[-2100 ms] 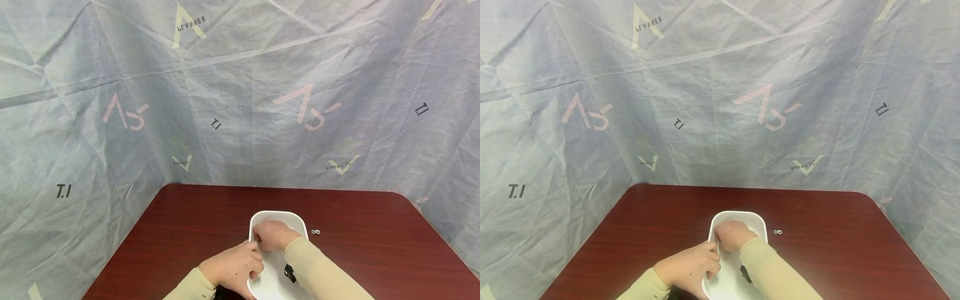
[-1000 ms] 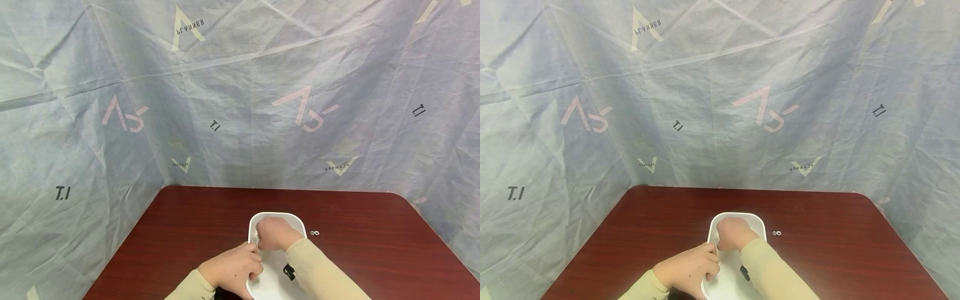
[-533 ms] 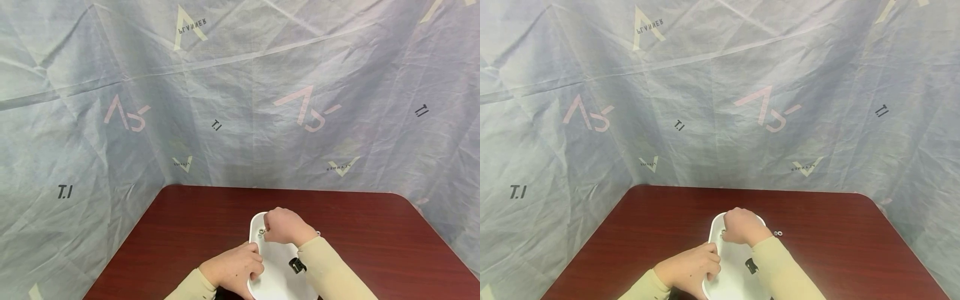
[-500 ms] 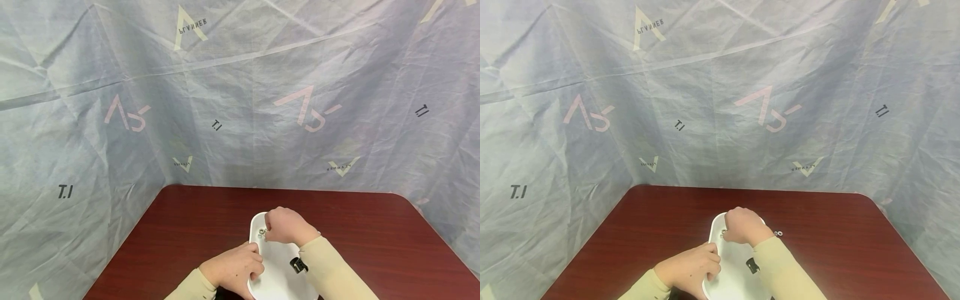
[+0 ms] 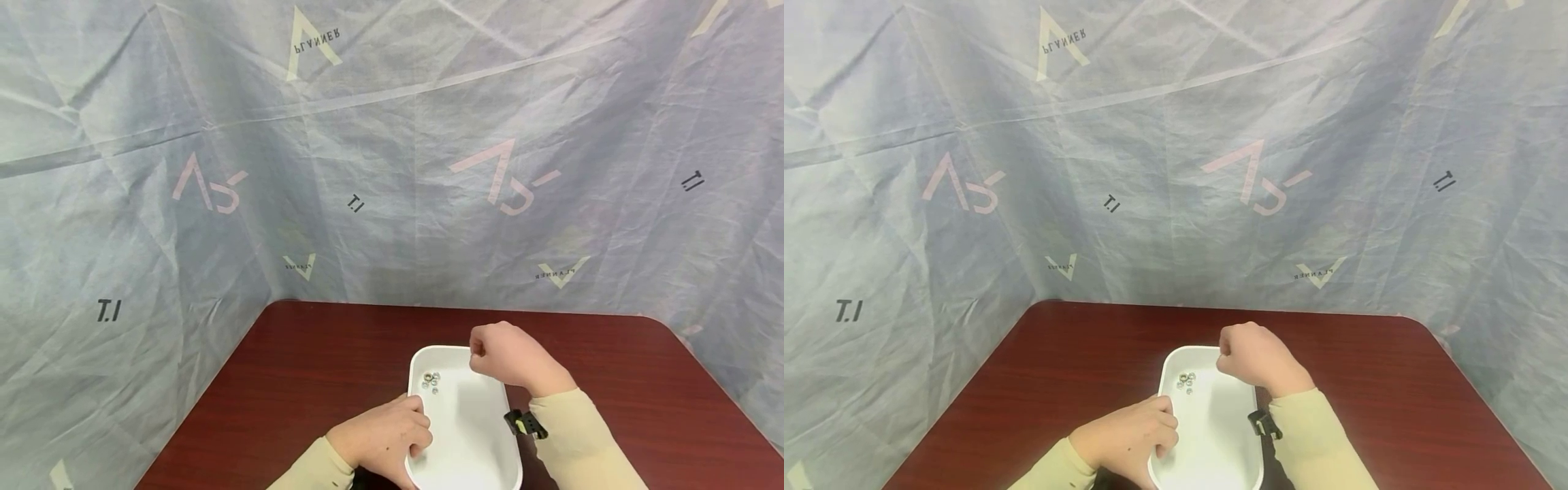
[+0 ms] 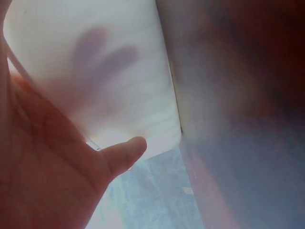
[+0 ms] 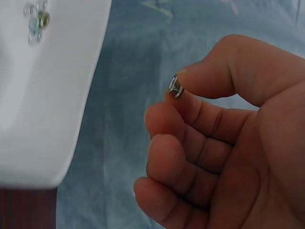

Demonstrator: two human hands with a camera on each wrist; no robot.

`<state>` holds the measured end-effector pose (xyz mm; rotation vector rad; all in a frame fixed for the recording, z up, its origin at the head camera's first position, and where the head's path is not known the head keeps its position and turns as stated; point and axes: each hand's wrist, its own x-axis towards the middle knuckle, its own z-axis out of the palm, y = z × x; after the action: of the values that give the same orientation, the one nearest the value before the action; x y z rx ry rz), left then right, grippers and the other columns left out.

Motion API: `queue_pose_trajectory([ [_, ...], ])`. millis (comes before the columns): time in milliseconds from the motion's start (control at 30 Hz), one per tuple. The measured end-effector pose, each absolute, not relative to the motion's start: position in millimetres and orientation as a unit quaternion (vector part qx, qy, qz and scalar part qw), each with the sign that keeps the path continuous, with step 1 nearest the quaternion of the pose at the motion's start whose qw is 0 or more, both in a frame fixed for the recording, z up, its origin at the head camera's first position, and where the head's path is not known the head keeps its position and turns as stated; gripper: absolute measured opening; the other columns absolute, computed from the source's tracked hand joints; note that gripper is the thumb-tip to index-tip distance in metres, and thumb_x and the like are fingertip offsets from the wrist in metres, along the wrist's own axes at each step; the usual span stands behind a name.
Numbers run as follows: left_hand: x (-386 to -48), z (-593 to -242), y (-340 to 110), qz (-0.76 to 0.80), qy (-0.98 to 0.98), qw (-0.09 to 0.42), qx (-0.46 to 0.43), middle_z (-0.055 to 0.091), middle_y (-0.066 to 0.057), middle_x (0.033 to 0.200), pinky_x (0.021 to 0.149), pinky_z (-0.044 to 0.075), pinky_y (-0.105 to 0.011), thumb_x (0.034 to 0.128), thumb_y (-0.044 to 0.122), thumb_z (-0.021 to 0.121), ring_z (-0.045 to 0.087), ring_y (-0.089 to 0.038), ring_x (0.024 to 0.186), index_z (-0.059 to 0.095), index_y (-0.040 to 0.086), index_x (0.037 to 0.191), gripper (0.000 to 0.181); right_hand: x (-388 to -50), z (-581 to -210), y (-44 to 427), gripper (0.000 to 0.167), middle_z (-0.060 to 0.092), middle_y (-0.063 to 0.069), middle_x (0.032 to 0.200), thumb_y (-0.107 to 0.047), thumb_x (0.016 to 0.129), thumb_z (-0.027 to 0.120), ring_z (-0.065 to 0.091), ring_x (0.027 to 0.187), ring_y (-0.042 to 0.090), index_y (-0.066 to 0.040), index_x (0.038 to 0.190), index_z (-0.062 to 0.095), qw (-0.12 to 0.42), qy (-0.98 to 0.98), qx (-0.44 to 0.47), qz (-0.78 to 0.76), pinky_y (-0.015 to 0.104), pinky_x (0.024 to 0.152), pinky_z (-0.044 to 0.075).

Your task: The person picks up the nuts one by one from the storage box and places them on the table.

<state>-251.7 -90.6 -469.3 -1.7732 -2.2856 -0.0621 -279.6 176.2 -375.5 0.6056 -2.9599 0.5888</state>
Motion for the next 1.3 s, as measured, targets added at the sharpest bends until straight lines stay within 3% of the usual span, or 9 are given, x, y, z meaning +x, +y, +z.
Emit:
queue_pose_trajectory([
  [200,-252,-470,-90,-0.007,-0.785,0.124,-0.607,0.03,0.02,0.067,0.077,0.029,-0.015,0.0597,0.067,0.083,0.035,-0.003,0.081,0.041,0.027,0.063,0.059,-281,-383,207,0.012,0.054,-0.008,0.064,-0.01,0.082,0.061,0.049,0.051,0.01,-0.021,0.077,0.061,0.033,-0.961,0.177,0.21,0.033,0.058,0.042],
  [567,-251,-470,-90,-0.004,-0.79,0.112,-0.603,0.03,0.02,0.068,0.075,0.027,-0.015,0.062,0.068,0.081,0.032,-0.002,0.08,0.04,0.027,0.064,0.059,-290,-425,253,0.009,0.054,-0.006,0.066,-0.012,0.079,0.065,0.049,0.061,0.013,-0.018,0.076,0.059,0.024,-0.967,0.132,0.215,0.035,0.061,0.042],
  [1300,-253,-473,-91,-0.006,-0.79,0.118,-0.601,0.03,0.019,0.067,0.075,0.027,-0.015,0.0603,0.068,0.082,0.032,-0.002,0.079,0.039,0.026,0.064,0.06,-308,-473,284,0.011,0.052,-0.003,0.066,-0.01,0.082,0.064,0.048,0.06,0.015,-0.016,0.075,0.06,-0.012,-0.967,0.115,0.227,0.035,0.059,0.04],
])
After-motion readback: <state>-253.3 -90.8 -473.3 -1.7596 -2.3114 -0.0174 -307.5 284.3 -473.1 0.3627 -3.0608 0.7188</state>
